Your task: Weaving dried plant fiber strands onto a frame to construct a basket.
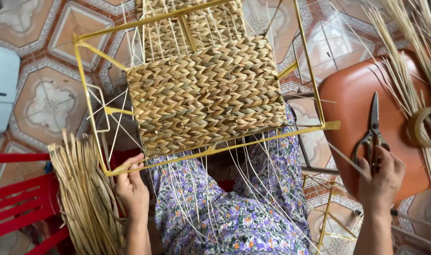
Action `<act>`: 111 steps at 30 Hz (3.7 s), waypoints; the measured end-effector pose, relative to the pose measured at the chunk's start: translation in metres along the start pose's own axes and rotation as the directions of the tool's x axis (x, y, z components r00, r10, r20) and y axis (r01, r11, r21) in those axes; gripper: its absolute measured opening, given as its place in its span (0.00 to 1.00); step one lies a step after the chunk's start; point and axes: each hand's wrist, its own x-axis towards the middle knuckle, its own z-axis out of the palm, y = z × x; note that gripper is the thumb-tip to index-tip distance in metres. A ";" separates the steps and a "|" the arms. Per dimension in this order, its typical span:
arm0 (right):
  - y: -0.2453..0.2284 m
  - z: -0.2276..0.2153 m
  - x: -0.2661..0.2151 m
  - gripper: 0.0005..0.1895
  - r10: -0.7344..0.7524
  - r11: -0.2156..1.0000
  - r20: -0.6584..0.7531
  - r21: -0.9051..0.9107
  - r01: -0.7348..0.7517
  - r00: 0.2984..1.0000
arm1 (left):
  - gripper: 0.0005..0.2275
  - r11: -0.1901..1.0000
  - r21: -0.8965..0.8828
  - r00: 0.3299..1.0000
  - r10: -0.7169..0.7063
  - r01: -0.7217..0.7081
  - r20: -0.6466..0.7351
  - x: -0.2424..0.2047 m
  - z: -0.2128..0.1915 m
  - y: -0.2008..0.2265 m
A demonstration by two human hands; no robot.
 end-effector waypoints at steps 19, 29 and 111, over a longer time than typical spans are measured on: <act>0.035 -0.016 -0.110 0.33 0.338 0.654 0.301 0.606 -0.453 0.892 | 0.12 0.933 -0.261 0.593 0.359 -0.248 0.720 -0.022 0.052 0.081; -0.048 0.010 -0.086 0.34 0.059 0.948 0.501 0.243 -0.205 0.863 | 0.23 0.785 -0.260 0.647 0.614 -0.562 0.452 -0.002 0.213 0.074; -0.131 0.033 -0.005 0.39 -0.195 0.966 0.518 -0.045 0.254 0.833 | 0.07 0.960 -0.276 0.890 0.161 -0.042 0.425 0.006 0.258 0.079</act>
